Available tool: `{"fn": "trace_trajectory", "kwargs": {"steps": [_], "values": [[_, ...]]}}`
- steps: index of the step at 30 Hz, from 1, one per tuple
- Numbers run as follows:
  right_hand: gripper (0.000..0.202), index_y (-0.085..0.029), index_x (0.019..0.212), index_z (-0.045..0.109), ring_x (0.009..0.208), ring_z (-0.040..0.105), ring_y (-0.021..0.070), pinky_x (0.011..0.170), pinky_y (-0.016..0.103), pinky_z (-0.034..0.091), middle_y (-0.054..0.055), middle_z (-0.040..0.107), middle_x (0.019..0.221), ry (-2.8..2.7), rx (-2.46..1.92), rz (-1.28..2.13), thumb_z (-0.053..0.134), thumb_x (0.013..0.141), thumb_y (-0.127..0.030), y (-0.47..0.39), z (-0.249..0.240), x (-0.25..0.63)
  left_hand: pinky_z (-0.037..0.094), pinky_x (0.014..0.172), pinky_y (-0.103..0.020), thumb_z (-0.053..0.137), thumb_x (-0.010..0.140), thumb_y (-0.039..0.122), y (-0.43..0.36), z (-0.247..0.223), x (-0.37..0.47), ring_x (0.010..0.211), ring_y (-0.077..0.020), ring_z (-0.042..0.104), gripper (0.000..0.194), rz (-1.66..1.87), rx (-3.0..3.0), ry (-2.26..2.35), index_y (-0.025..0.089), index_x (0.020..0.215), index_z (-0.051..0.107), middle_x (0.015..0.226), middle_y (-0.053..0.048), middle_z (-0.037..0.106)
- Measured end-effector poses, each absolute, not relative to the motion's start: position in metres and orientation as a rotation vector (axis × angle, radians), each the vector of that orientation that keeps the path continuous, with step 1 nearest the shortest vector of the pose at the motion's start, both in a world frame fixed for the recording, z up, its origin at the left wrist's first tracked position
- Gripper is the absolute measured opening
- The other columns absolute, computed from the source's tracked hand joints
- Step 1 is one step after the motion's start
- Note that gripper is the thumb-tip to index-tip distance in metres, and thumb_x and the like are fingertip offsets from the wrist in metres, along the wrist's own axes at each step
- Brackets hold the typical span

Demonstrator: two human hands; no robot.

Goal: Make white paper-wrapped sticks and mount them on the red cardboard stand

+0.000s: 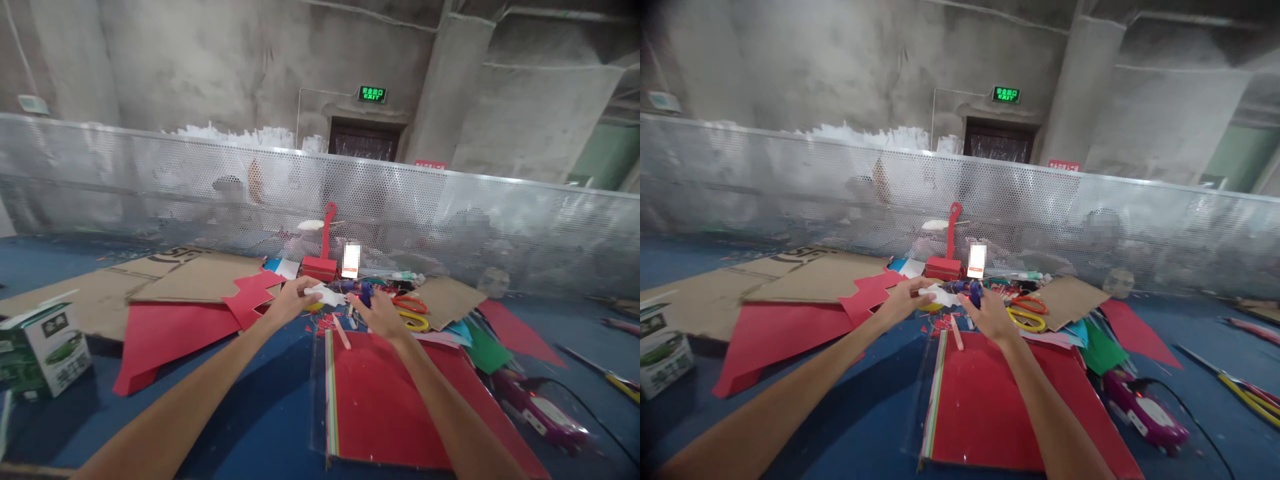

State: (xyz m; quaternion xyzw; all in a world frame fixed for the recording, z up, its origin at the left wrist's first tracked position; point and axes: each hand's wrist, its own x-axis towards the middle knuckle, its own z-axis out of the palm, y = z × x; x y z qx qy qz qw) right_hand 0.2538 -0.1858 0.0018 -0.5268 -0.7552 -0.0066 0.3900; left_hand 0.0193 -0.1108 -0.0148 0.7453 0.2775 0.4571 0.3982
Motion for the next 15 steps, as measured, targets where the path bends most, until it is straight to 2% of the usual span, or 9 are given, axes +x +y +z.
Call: {"fn": "trace_trajectory", "kwargs": {"steps": [5,10,15], "values": [[0.035,-0.019,0.085,0.071,0.082,0.065,0.0236,0.077,0.030,0.044,0.007,0.072,0.081,-1.904,-1.334,-0.012,0.050,0.094,-0.046,-0.1833,-0.0002,0.2560,0.052,0.073,-0.030,0.075,0.072,0.044,-0.1138,-0.0107,0.0205,0.083,-0.0205,0.067,0.040,1.191,1.864,0.750,0.016,0.099,0.069,0.100,-0.009,0.072],[0.036,-0.019,0.084,0.070,0.080,0.064,0.0215,0.077,0.029,0.044,0.004,0.071,0.081,-1.917,-1.271,0.093,0.050,0.094,-0.047,-0.1838,-0.0006,0.2565,0.052,0.073,-0.029,0.075,0.074,0.041,-0.1104,-0.0130,0.0191,0.083,-0.0203,0.067,0.037,1.182,1.850,0.733,0.016,0.100,0.069,0.097,-0.007,0.072],[0.042,-0.019,0.073,0.064,0.068,0.061,0.0191,0.067,0.027,0.043,0.001,0.064,0.066,-1.879,-1.309,0.133,0.047,0.094,-0.052,-0.1886,0.0046,0.2580,0.052,0.072,-0.029,0.073,0.077,0.043,-0.1048,-0.0173,0.0163,0.084,-0.0208,0.068,0.035,1.224,1.871,0.715,0.017,0.100,0.069,0.097,-0.007,0.073]]}}
